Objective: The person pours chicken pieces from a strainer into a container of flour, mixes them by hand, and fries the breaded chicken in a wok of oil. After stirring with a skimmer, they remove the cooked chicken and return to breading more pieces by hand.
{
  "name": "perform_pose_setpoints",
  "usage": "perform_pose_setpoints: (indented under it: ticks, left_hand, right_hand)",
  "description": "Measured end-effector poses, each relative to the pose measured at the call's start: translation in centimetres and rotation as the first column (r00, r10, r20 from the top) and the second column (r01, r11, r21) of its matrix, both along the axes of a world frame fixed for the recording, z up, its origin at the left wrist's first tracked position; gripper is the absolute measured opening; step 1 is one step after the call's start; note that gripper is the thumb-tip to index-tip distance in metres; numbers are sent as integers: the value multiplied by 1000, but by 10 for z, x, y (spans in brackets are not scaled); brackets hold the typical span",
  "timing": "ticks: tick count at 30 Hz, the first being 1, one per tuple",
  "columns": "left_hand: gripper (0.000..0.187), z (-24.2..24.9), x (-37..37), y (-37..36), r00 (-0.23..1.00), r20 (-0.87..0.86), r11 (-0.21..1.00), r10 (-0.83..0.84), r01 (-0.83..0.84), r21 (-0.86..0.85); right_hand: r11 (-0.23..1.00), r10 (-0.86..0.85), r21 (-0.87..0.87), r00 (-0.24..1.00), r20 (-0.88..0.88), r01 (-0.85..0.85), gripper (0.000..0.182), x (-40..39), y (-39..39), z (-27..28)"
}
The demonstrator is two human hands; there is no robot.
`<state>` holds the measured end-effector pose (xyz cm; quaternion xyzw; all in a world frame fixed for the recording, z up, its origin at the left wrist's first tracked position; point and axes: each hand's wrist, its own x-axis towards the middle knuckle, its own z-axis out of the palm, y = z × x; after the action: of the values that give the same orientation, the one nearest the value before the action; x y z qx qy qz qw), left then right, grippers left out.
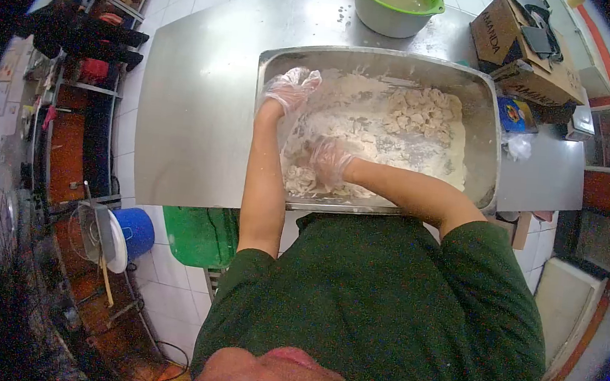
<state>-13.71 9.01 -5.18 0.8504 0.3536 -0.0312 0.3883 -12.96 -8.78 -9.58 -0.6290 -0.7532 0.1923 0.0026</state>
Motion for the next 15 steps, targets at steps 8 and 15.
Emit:
perform_pose_setpoints:
  ticks: [8,15]
  left_hand:
    - [74,4,-2,0,999,41,999,-8,6,49]
    - [75,14,1,-5,996,-88,1000,-13,14,10]
  right_hand:
    - [838,-542,-263,785,-299,478,55,37,19,48]
    - [727,-669,-478,665,-333,492,39,66,10,113]
